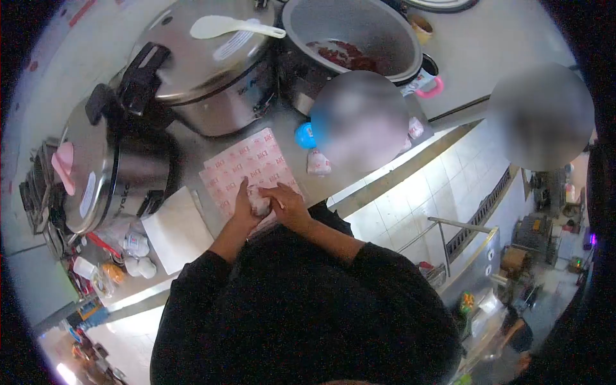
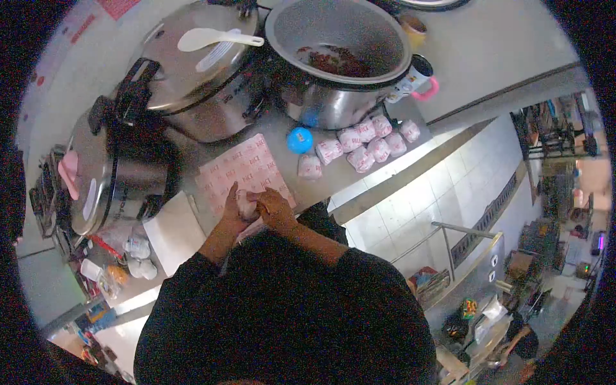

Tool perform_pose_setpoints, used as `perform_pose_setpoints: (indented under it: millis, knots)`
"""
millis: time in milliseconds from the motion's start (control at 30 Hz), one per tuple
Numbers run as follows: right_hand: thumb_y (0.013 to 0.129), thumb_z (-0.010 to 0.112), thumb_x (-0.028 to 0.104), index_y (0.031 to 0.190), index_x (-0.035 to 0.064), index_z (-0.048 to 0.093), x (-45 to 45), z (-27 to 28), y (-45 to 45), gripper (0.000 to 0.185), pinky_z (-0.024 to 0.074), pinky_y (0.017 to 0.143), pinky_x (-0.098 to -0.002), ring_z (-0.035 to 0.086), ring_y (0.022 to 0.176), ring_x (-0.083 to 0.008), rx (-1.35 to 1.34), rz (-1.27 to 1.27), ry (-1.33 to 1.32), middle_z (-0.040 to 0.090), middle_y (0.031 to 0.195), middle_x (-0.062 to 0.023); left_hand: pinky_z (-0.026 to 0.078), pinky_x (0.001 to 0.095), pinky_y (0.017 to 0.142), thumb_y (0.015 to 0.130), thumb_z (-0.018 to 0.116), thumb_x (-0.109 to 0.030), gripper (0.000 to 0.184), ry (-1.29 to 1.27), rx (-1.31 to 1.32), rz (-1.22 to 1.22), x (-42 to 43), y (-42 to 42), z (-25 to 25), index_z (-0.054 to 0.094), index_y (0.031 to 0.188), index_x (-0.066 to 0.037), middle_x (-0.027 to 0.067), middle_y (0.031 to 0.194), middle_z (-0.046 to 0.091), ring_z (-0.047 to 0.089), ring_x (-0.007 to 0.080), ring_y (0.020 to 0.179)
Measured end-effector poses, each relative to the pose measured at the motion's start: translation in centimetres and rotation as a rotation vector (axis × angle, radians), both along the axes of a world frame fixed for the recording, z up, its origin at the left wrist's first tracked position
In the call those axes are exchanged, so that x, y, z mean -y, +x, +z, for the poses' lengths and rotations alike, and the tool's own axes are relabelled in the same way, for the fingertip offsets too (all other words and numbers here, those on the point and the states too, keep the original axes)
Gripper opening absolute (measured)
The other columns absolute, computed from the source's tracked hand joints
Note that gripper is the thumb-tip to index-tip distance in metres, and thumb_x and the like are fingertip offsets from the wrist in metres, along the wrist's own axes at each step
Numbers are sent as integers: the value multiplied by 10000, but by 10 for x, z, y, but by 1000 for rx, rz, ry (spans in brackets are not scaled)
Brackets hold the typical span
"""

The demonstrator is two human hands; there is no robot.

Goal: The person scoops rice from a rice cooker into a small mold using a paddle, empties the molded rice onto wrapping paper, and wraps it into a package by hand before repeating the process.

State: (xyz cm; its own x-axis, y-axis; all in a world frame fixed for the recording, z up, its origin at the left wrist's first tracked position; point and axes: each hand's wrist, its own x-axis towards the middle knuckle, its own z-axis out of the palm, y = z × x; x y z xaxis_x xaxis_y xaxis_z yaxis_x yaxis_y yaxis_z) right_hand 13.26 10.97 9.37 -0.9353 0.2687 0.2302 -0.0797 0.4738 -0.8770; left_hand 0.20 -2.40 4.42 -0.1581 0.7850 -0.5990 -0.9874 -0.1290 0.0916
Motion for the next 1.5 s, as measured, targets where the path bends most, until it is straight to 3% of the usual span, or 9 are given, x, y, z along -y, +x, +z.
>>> perform_pose_setpoints:
  millis: [333, 500, 567, 700, 933, 1000, 1100, 1300, 1500]
  knots:
    - [965, 705, 298, 1344, 22, 497, -65, -15, 30, 513, 485, 972, -353, 572, 1131, -224, 202, -737, -735, 599, 1224, -150, 522, 439, 984, 1020, 393, -646, 720, -55, -288, -125, -135, 65, 48, 496, 1363, -21, 174, 1283, 617, 621, 308, 1136]
    - [957, 688, 350, 1311, 14, 519, -135, -49, 70, 517, 464, 969, -412, 576, 1123, -279, 50, -1083, -282, 623, 1176, -178, 81, 746, 1156, 859, 704, -553, 946, -554, -1816, -794, -103, 63, -6, 228, 1566, -142, 167, 1676, 110, 58, 450, 1536]
    - [955, 656, 393, 1345, 11, 513, -152, -65, 88, 564, 436, 996, -488, 556, 1153, -376, 494, -952, 536, 586, 1247, -226, 86, 745, 1158, 859, 705, -544, 925, -653, -1965, -871, -69, 48, 24, 254, 1561, -145, 161, 1677, 113, 47, 460, 1536]
    - [963, 560, 552, 1337, -5, 514, -152, -64, 88, 673, 375, 1024, -592, 465, 1246, -443, 578, -931, 570, 541, 1293, -248, 94, 718, 1179, 859, 715, -507, 845, -818, -2261, -817, 26, 33, 4, 351, 1530, -145, 157, 1674, 139, 52, 461, 1541]
    - [1013, 522, 513, 1416, -30, 476, -150, -89, 82, 678, 488, 980, -540, 550, 1199, -415, 905, -749, 805, 557, 1332, -247, 202, 641, 1181, 898, 687, -396, 695, -947, -2198, -578, 139, 50, -11, 441, 1491, -128, 188, 1626, 272, 212, 455, 1503]
    - [1020, 483, 559, 1474, 63, 481, -193, -158, 95, 673, 503, 946, -497, 582, 1158, -383, 40, -723, 2113, 561, 1341, -227, 215, 604, 1194, 917, 658, -325, 646, -1048, -2036, -654, 144, 59, 9, 447, 1493, -123, 173, 1625, 285, 246, 419, 1499]
    - [999, 494, 558, 1475, 79, 409, -133, -47, 29, 680, 383, 1042, -610, 452, 1353, -357, 276, -825, 873, 468, 1476, -144, 249, 579, 1195, 921, 653, -290, 619, -1274, -2154, -294, 167, 103, -25, 445, 1474, -105, 161, 1595, 327, 256, 384, 1498]
    - [924, 648, 490, 1490, 143, 446, -248, -214, -75, 694, 355, 1055, -633, 458, 1345, -373, 179, -471, 1455, 466, 1472, -163, 315, 538, 1176, 899, 689, -175, 583, -1305, -2022, -127, 198, 147, 0, 471, 1434, -101, 159, 1519, 420, 319, 379, 1466]
    - [804, 819, 370, 1379, 120, 554, -124, -74, -93, 680, 455, 998, -519, 551, 1221, -380, 315, -102, 918, 506, 1415, -180, 411, 461, 1123, 954, 665, -188, 555, -991, -1420, 156, 176, 129, 24, 444, 1455, -92, 147, 1401, 543, 473, 327, 1370]
